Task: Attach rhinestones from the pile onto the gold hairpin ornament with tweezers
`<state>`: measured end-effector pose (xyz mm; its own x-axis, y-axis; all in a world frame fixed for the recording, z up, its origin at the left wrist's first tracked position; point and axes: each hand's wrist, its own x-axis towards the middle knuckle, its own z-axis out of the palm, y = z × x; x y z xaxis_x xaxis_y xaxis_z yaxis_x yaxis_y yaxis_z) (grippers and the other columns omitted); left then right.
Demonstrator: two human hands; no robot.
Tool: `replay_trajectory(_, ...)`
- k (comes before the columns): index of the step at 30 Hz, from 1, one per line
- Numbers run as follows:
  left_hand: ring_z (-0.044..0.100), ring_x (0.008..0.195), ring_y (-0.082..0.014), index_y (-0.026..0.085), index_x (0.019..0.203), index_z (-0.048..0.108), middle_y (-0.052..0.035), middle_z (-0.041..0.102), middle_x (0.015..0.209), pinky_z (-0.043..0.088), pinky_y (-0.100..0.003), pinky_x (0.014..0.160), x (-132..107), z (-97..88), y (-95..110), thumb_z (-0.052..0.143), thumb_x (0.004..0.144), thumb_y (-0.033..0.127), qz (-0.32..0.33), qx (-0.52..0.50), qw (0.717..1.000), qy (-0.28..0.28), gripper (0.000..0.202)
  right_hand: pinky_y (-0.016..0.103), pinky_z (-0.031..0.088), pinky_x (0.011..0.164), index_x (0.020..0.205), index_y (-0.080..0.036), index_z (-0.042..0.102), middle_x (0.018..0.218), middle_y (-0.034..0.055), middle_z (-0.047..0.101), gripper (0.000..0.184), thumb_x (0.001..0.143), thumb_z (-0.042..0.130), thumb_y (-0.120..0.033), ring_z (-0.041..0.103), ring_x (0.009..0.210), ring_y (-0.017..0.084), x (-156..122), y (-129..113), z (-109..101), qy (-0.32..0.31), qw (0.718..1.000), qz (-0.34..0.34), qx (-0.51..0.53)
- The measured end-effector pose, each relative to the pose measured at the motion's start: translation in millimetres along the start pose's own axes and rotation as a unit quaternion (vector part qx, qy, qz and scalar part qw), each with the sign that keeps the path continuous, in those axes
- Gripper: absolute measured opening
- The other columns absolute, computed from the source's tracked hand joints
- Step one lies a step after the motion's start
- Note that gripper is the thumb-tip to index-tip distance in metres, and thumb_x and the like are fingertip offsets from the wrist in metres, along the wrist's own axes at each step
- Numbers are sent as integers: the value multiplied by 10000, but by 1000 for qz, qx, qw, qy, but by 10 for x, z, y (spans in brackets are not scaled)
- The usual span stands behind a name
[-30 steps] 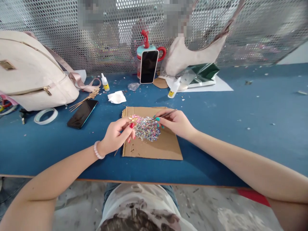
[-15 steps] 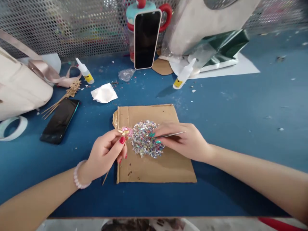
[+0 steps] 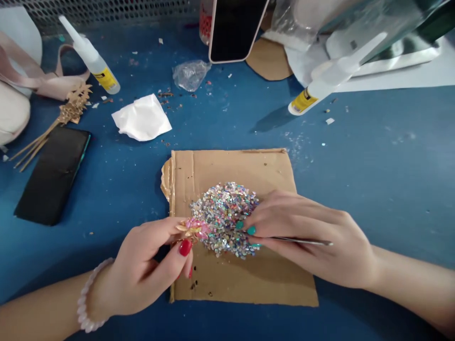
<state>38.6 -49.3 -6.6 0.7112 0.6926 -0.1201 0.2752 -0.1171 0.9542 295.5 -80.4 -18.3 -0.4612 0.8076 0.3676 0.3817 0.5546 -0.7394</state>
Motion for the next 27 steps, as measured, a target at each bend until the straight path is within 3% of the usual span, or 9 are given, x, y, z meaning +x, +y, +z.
replay_trajectory(8, 513, 396, -67, 248, 761, 513, 72, 563, 545, 427, -156, 384, 36, 15, 39, 425, 901, 147, 29, 11, 999, 23, 194, 292, 542, 732, 890, -222, 562, 806, 39, 717, 107, 902, 504, -132, 685, 769, 134, 49, -56, 13, -13, 999, -4, -46)
replay_trajectory(14, 497, 407, -61, 224, 833, 555, 75, 562, 545, 417, -143, 412, 41, 19, 81, 420, 872, 83, 20, 7, 999, 25, 199, 280, 540, 713, 845, -158, 577, 772, 52, 709, 100, 901, 507, -113, 680, 756, 126, 43, -67, 9, -3, 999, -14, -41)
replay_trajectory(18, 507, 438, -42, 209, 718, 513, 84, 547, 556, 418, -120, 453, 38, 27, 86, 421, 867, 79, 30, 6, 999, 23, 218, 282, 542, 750, 835, -136, 585, 787, 68, 709, 89, 887, 525, -96, 680, 775, 120, 15, -46, -20, -5, 999, -11, -37)
replay_trajectory(24, 504, 437, -42, 242, 903, 561, 97, 551, 561, 419, -122, 467, 40, 5, 86, 431, 877, 89, 43, 1, 999, 22, 202, 280, 555, 738, 839, -130, 592, 798, 86, 707, 72, 861, 554, -73, 683, 788, 125, -8, 2, -38, 14, 999, -6, -38)
replay_trajectory(27, 507, 446, -43, 233, 838, 543, 93, 554, 568, 420, -124, 472, 38, -6, 87, 427, 878, 88, 41, 7, 999, 14, 190, 284, 560, 733, 837, -129, 590, 794, 89, 705, 66, 850, 567, -68, 685, 790, 132, 2, -1, -36, 18, 999, -4, -36)
